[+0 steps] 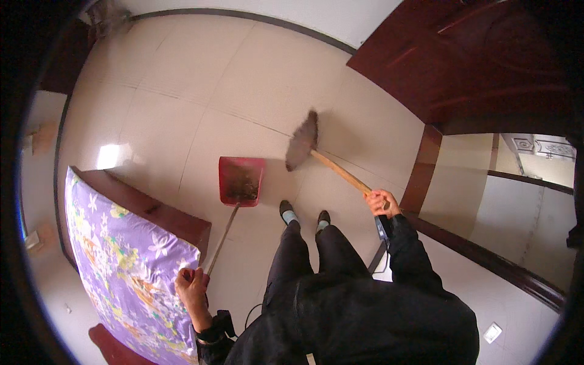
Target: The person sweeps a tiled floor using a broom and dustpan, moving debris into the dustpan. They navigate around furniture and transition between rooms, continuing to sweep and collect dirt.
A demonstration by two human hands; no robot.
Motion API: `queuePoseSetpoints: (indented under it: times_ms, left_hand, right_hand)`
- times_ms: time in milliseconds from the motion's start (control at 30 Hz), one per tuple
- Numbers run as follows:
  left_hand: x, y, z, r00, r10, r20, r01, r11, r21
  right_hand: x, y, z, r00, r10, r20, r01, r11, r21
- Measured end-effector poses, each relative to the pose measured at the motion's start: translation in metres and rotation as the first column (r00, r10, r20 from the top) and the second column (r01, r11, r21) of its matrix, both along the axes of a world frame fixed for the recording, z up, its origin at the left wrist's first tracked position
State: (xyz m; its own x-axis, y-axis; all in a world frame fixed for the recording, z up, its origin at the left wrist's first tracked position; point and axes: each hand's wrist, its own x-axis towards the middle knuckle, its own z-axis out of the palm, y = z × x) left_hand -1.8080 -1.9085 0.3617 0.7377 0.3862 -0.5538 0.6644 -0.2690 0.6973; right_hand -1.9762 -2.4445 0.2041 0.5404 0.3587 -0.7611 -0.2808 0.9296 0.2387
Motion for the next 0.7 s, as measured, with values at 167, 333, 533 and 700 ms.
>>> queuePoseSetpoints:
  times_ms: [167, 333, 533, 700]
  left_hand:
    - [0.036, -0.015, -0.013, 0.997, -0.074, -0.003, 0.074, 0.995, -0.070]
    - [0.055, -0.043, -0.007, 0.996, -0.092, -0.020, 0.092, 0.996, 0.006]
    - [0.071, -0.084, 0.000, 0.998, -0.052, -0.029, 0.051, 0.998, -0.040]
    - [0.097, -0.131, 0.013, 0.979, -0.189, -0.078, 0.195, 0.979, 0.067]
  right_hand:
    - [0.021, 0.022, 0.048, 0.999, 0.026, -0.040, -0.030, 0.994, -0.110]
    - [0.081, 0.027, 0.035, 0.961, 0.179, 0.212, -0.141, 0.973, -0.182]
    - [0.253, -0.001, -0.072, 0.937, -0.147, 0.316, 0.068, 0.966, 0.248]
    - [0.242, -0.069, -0.136, 0.872, -0.328, 0.364, 0.218, 0.925, 0.312]
